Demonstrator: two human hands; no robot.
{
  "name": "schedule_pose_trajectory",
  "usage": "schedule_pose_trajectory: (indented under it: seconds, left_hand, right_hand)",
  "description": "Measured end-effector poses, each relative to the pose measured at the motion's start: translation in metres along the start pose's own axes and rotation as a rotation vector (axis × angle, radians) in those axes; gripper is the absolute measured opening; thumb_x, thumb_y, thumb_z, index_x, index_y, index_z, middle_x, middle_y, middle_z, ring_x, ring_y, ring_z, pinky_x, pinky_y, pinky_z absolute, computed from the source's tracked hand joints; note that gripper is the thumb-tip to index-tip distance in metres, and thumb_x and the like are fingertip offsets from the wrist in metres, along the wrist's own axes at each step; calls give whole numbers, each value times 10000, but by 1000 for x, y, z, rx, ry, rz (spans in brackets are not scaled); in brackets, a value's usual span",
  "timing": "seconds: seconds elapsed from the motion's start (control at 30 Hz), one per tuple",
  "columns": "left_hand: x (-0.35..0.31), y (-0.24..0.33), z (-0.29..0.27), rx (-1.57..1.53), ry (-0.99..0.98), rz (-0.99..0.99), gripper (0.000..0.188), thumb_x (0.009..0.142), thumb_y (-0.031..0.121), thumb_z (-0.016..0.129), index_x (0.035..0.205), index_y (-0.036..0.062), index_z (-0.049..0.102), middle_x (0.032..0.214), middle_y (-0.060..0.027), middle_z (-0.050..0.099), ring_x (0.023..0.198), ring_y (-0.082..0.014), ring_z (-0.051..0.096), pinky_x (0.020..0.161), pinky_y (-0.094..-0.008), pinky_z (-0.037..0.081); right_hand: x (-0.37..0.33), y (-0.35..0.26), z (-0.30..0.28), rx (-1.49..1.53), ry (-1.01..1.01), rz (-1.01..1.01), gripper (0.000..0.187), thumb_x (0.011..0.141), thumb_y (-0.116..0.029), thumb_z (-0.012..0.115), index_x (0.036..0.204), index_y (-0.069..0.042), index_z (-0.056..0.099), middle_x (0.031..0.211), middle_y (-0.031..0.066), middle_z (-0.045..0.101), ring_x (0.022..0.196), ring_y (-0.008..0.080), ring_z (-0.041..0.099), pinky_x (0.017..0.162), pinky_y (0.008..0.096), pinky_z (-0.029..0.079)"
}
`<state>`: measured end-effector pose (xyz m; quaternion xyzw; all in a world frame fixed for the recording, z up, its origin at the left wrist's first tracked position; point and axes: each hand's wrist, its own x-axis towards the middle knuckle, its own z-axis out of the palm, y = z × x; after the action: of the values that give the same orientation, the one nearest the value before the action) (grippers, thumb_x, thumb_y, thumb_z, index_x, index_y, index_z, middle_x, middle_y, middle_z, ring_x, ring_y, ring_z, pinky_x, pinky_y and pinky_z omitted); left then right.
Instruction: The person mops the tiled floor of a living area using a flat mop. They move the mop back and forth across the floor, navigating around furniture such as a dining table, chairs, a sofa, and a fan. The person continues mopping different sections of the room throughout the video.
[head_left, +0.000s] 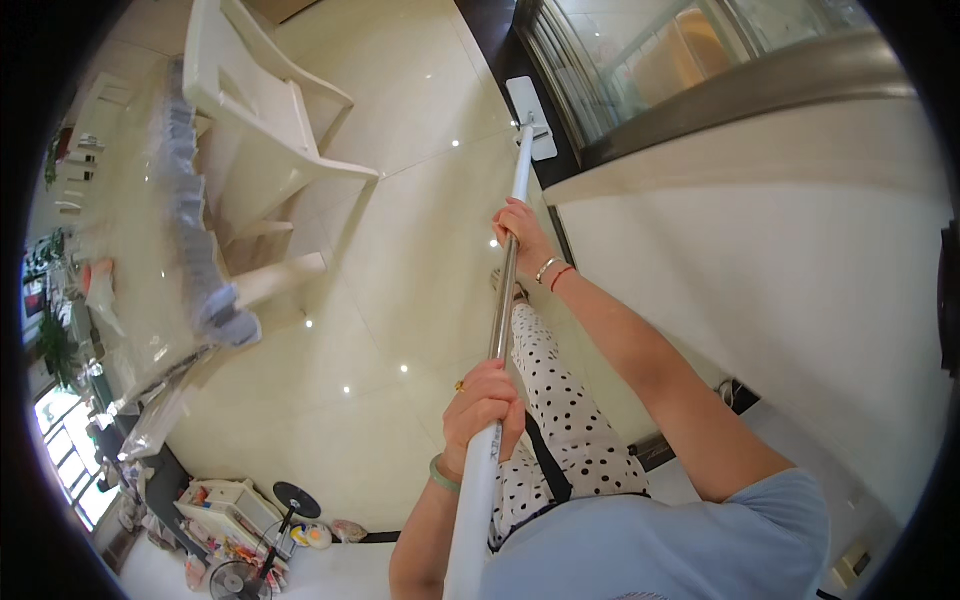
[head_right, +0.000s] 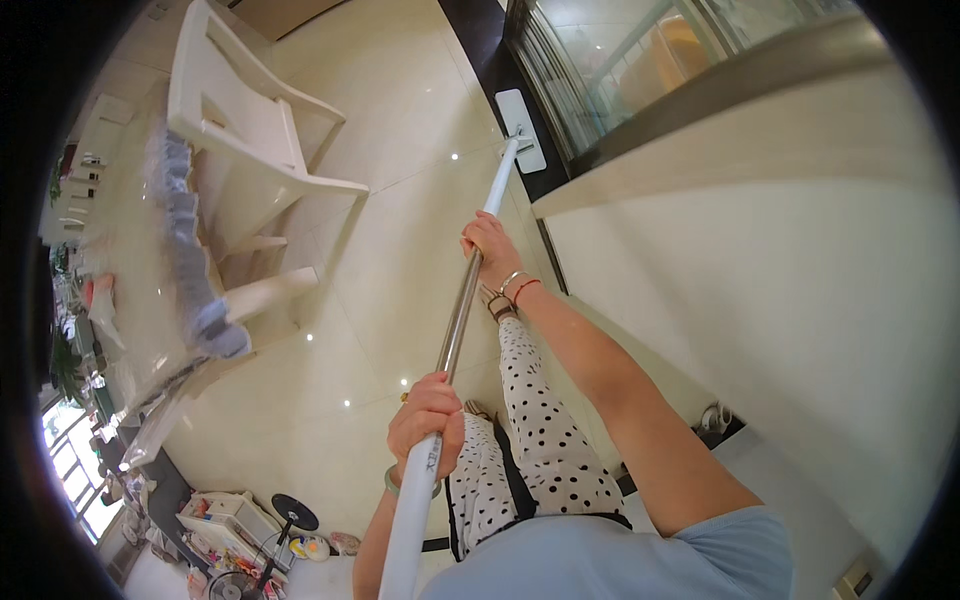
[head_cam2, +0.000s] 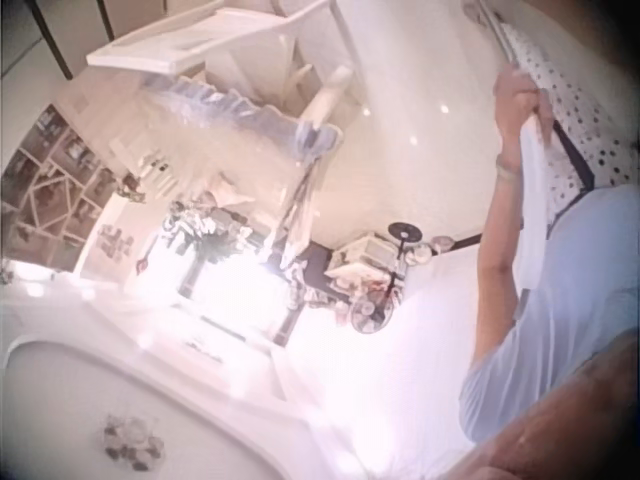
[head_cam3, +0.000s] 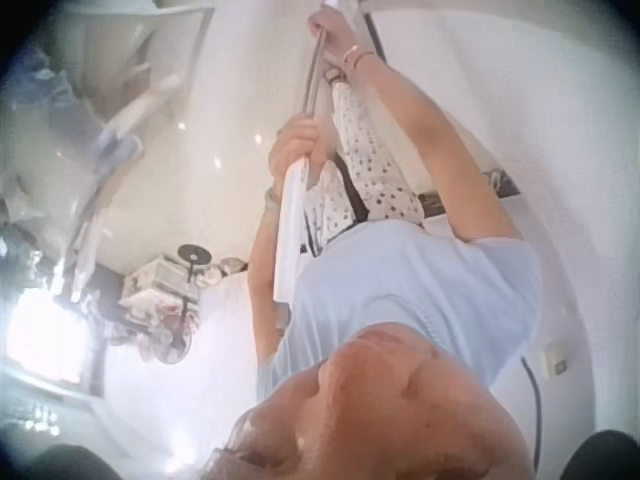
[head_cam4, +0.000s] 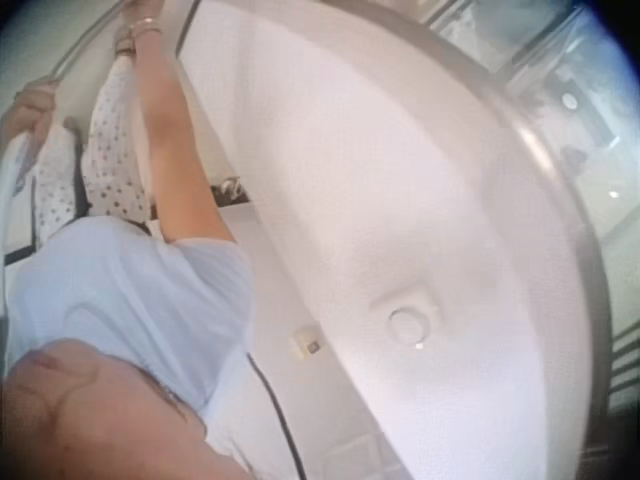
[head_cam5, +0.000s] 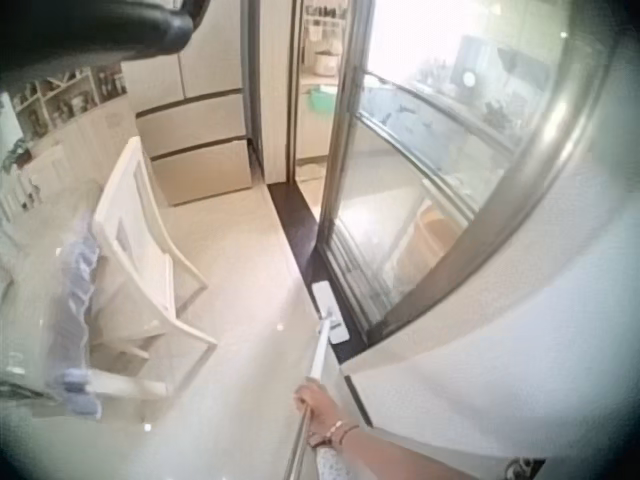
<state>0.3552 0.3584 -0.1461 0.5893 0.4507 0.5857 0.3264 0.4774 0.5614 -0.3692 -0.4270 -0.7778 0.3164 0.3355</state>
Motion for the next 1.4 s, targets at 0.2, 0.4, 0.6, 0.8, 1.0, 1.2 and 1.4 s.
schedule_pose_trajectory:
  seconds: [0.2, 0.4, 0.6, 0.8, 1.0, 1.2, 1.4]
  left_hand:
    - [84, -54, 4, 1, 82, 15, 176, 797, -68, 630, 748, 40, 500, 756, -103, 620, 709, -235, 610, 900, -496, 499]
    - [155, -121, 12, 8, 53, 111, 214, 780, -110, 632, 747, 41, 482, 763, -95, 606, 716, -226, 603, 916, -494, 495]
    - [155, -143, -27, 10, 189, 50, 186, 826, -79, 621, 775, 38, 485, 792, -92, 600, 752, -223, 601, 940, -504, 486]
    - [69, -93, -54, 71, 358, -78, 140, 823, -87, 574, 796, 31, 502, 793, -108, 600, 760, -246, 596, 957, -510, 468]
    - [-23, -42, -78, 114, 597, -250, 84, 902, 10, 487, 825, 37, 469, 811, -113, 569, 813, -226, 563, 1004, -512, 433]
    - [-148, 39, -90, 152, 755, -421, 88, 929, 53, 470, 849, 49, 434, 774, -95, 529, 787, -196, 520, 1026, -519, 414]
    - [-266, 134, -91, 223, 900, -511, 129, 931, 86, 476, 814, 43, 446, 748, -93, 538, 745, -216, 532, 888, -493, 484]
  right_hand:
    - [105, 49, -6, -23, -26, -90, 126, 820, -7, 624, 801, -67, 515, 925, 73, 584, 1122, 322, 524, 1093, 412, 384]
    - [207, 118, -4, 229, -21, 3, 161, 794, 19, 607, 762, -73, 479, 857, 77, 568, 1061, 322, 533, 1101, 421, 371]
    - [239, 93, 23, -82, -222, -192, 156, 770, 34, 595, 744, -69, 481, 845, 98, 553, 1067, 355, 515, 1092, 422, 366]
    - [178, 28, 82, -151, -295, -302, 69, 787, -77, 625, 755, -93, 566, 899, 86, 582, 1062, 321, 526, 930, 417, 470]
    - [114, -48, 118, -350, -750, -338, 63, 730, -166, 679, 762, -153, 626, 863, 6, 602, 1006, 235, 548, 761, 384, 510]
    - [-21, -110, 150, -253, -830, -466, 60, 708, -159, 677, 711, -139, 620, 842, 6, 591, 924, 239, 538, 736, 391, 502]
    - [-163, -198, 152, -171, -1026, -348, 104, 681, -158, 718, 730, -145, 627, 851, 2, 582, 962, 229, 529, 771, 420, 476]
